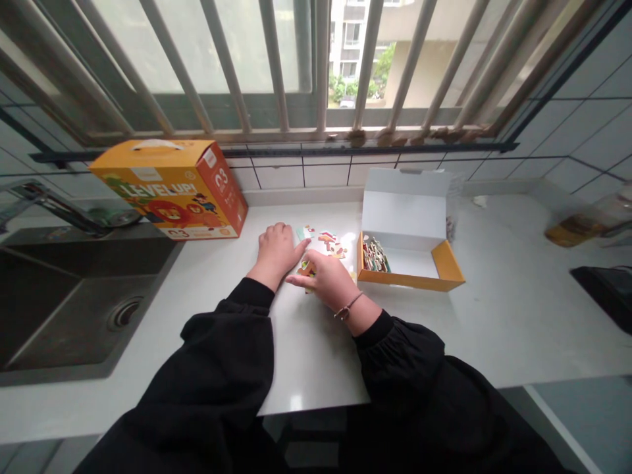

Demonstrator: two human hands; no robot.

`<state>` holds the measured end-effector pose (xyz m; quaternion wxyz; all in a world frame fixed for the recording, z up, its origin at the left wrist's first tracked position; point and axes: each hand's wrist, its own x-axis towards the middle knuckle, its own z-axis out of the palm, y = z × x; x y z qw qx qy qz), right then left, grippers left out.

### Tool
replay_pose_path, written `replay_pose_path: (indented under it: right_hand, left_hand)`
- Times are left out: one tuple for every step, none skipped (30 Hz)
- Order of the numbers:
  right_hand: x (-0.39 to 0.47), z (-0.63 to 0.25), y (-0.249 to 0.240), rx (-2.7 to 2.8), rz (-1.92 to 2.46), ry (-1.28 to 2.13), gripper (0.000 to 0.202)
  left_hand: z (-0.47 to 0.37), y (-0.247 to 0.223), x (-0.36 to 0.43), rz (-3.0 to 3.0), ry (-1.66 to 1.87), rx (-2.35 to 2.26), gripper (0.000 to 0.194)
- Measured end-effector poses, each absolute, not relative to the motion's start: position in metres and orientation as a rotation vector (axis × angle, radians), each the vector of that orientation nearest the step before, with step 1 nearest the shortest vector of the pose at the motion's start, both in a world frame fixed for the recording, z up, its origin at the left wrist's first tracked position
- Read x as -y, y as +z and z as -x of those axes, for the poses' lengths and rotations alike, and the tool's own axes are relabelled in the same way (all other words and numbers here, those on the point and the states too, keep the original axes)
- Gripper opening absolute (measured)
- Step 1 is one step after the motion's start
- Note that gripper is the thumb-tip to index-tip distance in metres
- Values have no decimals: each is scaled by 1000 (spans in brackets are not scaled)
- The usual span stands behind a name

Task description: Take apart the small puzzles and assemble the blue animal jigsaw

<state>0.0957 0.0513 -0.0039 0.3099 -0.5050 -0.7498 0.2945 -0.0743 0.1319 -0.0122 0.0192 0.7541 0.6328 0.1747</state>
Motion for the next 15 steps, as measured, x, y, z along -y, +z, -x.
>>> replay_pose_path:
  right_hand:
    - [-52,-96,-4,1980,1342,751,43]
    - [-52,-96,-4,1978,1354,720,44]
    - [-53,-97,-4,1974,1365,693,45]
    - [-54,-98,-4,1967,1375,673,46]
    - [-55,-98,-4,1958,1382,660,47]
    - [-56,-99,-5,1943,1386,655,47]
    - [-56,-100,-5,1921,1390,653,47]
    - [-57,-100,-5,1890,1394,655,47]
    - [-58,-101,-5,1851,1398,659,47]
    - [-58,-101,-5,1805,1402,669,47]
    - [-59,-102,-6,1752,1407,688,48]
    - [-60,-103,-6,1695,1412,715,48]
    - [-61,-104,-7,1638,1416,745,48]
    - [-62,-104,-8,1583,1418,771,48]
    - [-63,-105,-9,1532,1420,786,49]
  left_hand:
    - [70,-11,-139,-2344,544,-1985,55]
    - [66,-11,-146,-2347,538,-1990,56]
    - [63,-11,-152,-2344,535,-1983,55]
    - [60,-11,-158,-2335,534,-1969,53]
    - [59,-12,-163,-2321,538,-1950,51]
    - [59,-13,-167,-2299,554,-1937,50]
    - [60,-15,-170,-2272,580,-1927,49]
    - [62,-16,-172,-2243,616,-1912,49]
    - [65,-18,-172,-2207,667,-1890,50]
    - [68,-20,-171,-2160,728,-1855,50]
    - [71,-21,-168,-2103,796,-1796,50]
    - [74,-22,-164,-2036,864,-1714,48]
    - [76,-23,-157,-1958,916,-1608,44]
    - [78,-23,-150,-1873,949,-1486,40]
    - [79,-23,-141,-1777,955,-1354,40]
